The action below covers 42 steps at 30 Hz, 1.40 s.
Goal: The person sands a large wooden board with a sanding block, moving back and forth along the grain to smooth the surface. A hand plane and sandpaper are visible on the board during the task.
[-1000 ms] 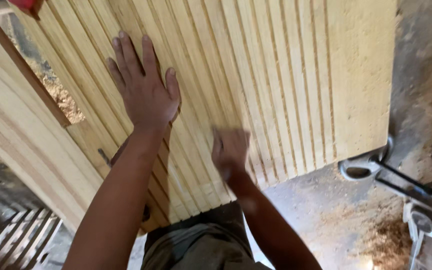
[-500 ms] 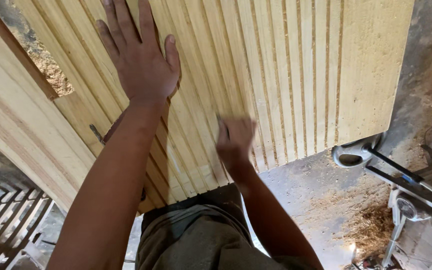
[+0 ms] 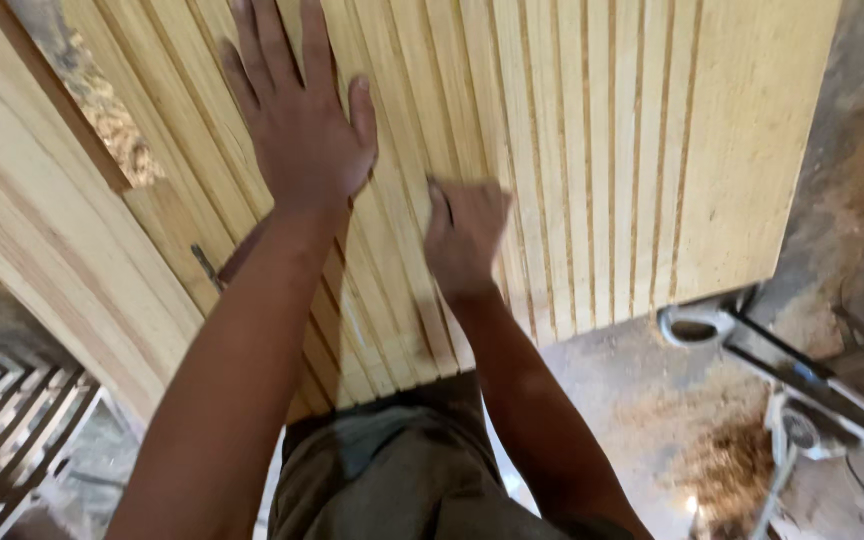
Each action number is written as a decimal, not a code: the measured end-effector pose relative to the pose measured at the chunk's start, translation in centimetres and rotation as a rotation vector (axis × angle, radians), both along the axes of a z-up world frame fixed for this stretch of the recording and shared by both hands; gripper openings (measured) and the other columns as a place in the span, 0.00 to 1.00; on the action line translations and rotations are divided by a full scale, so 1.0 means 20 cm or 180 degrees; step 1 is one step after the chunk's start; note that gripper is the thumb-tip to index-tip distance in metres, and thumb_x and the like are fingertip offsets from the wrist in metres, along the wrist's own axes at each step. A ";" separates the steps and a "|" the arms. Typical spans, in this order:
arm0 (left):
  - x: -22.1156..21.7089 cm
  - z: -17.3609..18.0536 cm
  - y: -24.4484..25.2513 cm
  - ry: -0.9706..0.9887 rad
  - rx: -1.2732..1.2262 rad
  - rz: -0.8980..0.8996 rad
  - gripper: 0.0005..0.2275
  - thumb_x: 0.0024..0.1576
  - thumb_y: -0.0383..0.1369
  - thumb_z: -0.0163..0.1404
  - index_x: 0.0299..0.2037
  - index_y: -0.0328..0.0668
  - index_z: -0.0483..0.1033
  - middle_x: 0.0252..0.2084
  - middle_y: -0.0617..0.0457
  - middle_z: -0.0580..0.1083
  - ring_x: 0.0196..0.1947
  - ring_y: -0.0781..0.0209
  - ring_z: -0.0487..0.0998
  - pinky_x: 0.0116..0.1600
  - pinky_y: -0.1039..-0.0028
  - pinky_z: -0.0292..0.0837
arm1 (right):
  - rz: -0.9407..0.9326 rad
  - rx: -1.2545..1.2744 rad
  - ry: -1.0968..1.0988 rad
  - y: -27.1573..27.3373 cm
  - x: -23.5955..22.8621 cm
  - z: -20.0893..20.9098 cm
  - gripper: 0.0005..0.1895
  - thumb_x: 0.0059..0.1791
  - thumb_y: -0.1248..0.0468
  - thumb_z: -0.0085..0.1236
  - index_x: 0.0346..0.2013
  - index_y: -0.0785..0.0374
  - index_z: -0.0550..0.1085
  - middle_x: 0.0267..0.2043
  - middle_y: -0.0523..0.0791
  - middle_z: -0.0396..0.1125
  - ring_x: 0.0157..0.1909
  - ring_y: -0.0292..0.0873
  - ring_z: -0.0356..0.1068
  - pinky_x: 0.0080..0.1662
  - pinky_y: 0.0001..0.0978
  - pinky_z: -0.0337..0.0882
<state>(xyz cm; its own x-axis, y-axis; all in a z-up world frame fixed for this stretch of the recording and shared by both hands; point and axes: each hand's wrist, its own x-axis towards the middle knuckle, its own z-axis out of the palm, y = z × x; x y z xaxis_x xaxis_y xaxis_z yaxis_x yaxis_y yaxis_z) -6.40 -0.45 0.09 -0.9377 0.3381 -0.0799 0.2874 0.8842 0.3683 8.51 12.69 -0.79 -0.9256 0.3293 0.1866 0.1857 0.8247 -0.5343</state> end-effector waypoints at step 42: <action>-0.07 0.05 0.03 -0.0348 -0.0018 0.0066 0.31 0.68 0.46 0.41 0.79 0.42 0.49 0.80 0.34 0.41 0.80 0.38 0.37 0.78 0.43 0.29 | 0.0018 0.0075 0.0273 0.08 -0.84 -0.09 0.03 0.53 0.66 0.57 0.35 0.61 0.76 0.34 0.49 0.69 0.43 0.54 0.65 0.49 0.50 0.61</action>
<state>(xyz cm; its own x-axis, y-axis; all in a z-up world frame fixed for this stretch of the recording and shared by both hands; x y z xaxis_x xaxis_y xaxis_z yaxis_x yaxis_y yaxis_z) -7.79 0.14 1.15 -0.9301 0.3180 -0.1839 0.2275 0.8917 0.3913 -8.23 14.39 -2.65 -0.9077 0.3186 0.2730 0.1352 0.8381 -0.5285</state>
